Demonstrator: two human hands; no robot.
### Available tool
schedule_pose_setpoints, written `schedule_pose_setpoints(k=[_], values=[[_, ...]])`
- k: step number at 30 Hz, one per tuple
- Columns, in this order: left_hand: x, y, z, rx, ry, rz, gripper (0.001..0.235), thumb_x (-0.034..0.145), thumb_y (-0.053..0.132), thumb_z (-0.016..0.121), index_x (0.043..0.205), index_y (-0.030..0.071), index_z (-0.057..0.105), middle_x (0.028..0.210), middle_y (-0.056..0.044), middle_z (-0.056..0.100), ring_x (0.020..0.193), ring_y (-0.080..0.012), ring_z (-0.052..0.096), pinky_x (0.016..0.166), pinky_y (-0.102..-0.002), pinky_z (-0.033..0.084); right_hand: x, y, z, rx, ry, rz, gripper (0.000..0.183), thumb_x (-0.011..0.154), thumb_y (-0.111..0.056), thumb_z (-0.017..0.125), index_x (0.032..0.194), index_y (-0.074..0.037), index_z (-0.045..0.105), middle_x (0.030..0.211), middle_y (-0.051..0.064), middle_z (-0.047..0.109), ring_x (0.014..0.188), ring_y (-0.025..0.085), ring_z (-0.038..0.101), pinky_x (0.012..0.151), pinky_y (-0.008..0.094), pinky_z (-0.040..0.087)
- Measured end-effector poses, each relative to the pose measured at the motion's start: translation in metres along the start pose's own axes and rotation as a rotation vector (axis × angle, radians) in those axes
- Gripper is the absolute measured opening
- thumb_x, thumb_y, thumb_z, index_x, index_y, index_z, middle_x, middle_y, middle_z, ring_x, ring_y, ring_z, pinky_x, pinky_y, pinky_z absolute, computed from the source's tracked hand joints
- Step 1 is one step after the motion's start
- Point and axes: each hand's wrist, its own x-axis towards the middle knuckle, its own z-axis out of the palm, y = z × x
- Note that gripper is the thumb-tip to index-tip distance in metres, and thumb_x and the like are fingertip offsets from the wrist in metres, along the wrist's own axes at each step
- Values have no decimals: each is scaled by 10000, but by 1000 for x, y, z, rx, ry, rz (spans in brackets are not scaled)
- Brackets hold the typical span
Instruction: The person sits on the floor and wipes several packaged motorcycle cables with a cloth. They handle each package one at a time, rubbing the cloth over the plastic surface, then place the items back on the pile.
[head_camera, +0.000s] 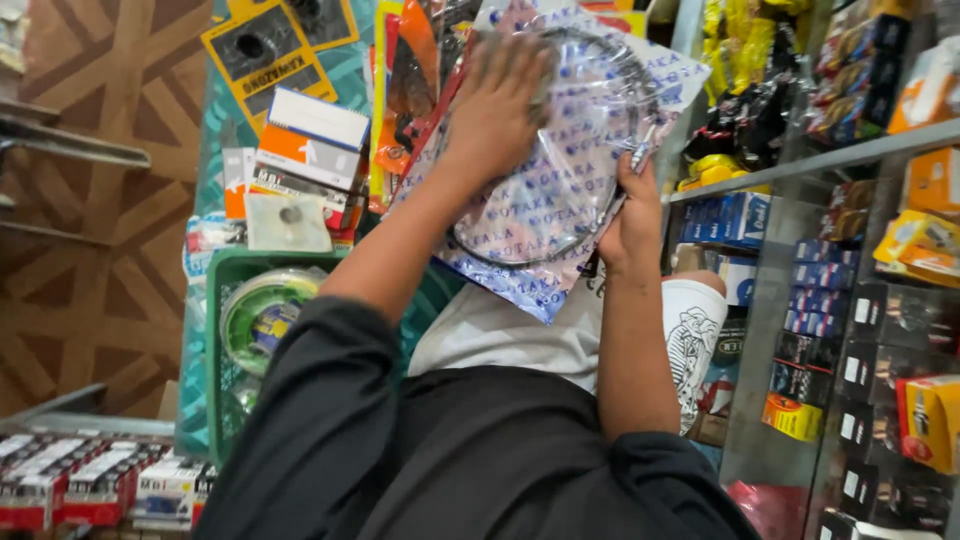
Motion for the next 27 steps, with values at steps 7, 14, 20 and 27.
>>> schedule_pose_setpoints(k=[7, 14, 20, 27], values=[[-31, 73, 1, -252, 207, 380, 640, 988, 342, 534, 1566, 94, 413, 1598, -164, 443, 1486, -408, 392, 1217, -635, 269, 17, 24, -31, 79, 84, -68, 450, 1062, -402, 571, 1470, -218, 530, 1426, 123, 628, 1266, 337, 662, 1061, 522, 575], [-110, 24, -42, -88, 21, 330, 652, 1023, 465, 439, 1560, 93, 428, 1582, -149, 433, 1502, -358, 318, 1234, -563, 170, 38, 57, -78, 35, 116, -38, 449, 1043, -357, 630, 1447, -188, 533, 1373, 171, 659, 1221, 354, 677, 1058, 561, 554], [-8, 21, -14, -7, 17, -13, 697, 1077, 512, 445, 1615, 76, 361, 1671, -152, 311, 1552, -366, 148, 1254, -568, 0, 33, 56, -79, 9, 55, -94, 447, 1056, -347, 613, 1465, -202, 506, 1368, 132, 669, 1240, 329, 678, 1082, 548, 554], [-48, 97, -28, -312, 47, 367, 685, 1014, 392, 496, 1619, 122, 322, 1664, -87, 368, 1548, -376, 308, 1272, -620, 179, 29, 69, -98, 48, 198, -151, 461, 1057, -396, 612, 1462, -190, 534, 1382, 141, 645, 1257, 314, 652, 1084, 514, 545]])
